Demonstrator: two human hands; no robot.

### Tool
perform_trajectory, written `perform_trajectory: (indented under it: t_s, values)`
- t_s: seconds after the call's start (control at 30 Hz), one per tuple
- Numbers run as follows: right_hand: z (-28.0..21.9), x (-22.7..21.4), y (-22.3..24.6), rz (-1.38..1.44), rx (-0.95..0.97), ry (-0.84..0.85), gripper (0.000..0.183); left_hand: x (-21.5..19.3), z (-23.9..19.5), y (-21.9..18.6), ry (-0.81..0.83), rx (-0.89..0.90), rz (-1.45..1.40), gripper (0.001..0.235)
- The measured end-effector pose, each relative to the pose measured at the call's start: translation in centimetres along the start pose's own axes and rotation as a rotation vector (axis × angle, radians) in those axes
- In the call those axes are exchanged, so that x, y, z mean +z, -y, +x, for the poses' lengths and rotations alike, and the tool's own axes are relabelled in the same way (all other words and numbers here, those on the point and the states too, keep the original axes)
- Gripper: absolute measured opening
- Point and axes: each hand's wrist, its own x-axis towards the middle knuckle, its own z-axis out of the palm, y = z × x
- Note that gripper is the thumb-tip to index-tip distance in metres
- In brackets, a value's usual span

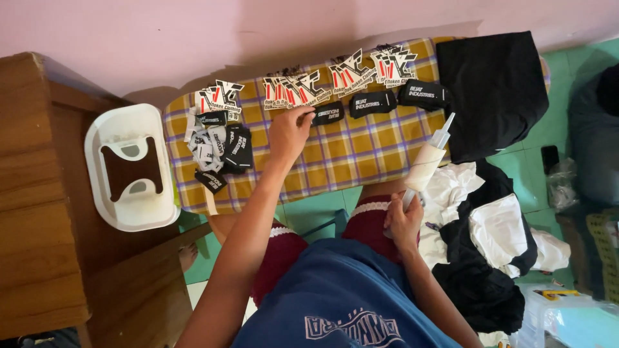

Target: The person applies glue from a syringe onto small black rectangular labels laid out on a plaid tablecloth. They handle each label individually, apply glue, and place it back on the table.

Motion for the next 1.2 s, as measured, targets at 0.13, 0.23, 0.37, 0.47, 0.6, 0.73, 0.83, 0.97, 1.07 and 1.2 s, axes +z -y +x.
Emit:
perform_trajectory:
  t_s: [0.13,0.23,0.37,0.47,0.6,0.73,0.83,0.97,1.07,1.2]
  values:
    - [-0.1,0.1,0.2,0.004,0.007,-0.013,0.022,0.1,0.1,-0.1,0.018,0.008,0.078,0.022]
    - [-0.1,0.2,0.5,0.002,0.008,-0.014,0.023,2.5,0.6,2.5,-0.150,0.196,0.250,0.030]
    - [0.0,0.1,0.3,-0.009,-0.013,-0.006,0.024,4.9,2.5,4.8,-0.218,0.481,0.327,0.021]
    - [-0.2,0.1,0.0,-0.024,-0.016,0.001,0.023,6.2,4.1,5.2,-0.096,0.650,0.321,0.013]
    - [0.0,-0.1,-0.4,-0.043,-0.052,-0.005,0.022,7.2,6.2,5.0,0.036,0.750,0.416,0.022]
    - [0.2,-0.3,-0.9,0.008,-0.068,-0.019,0.023,8.1,7.1,4.8,0.072,0.698,0.461,0.030]
    - [0.2,-0.1,-0.3,0.010,-0.046,-0.028,0.024,9.2,7.6,5.6,0.114,0.649,0.474,0.028]
    - [0.1,0.1,0.0,0.032,-0.054,-0.026,0.024,9.5,7.7,5.0,0.186,0.641,0.538,0.026]
    - [0.2,0.1,0.2,0.026,-0.074,-0.018,0.024,9.4,7.8,4.7,0.207,0.631,0.561,0.026]
    - [0.3,-0.1,-0.6,0.018,-0.091,-0.026,0.026,9.3,7.6,3.7,0.209,0.643,0.586,0.028]
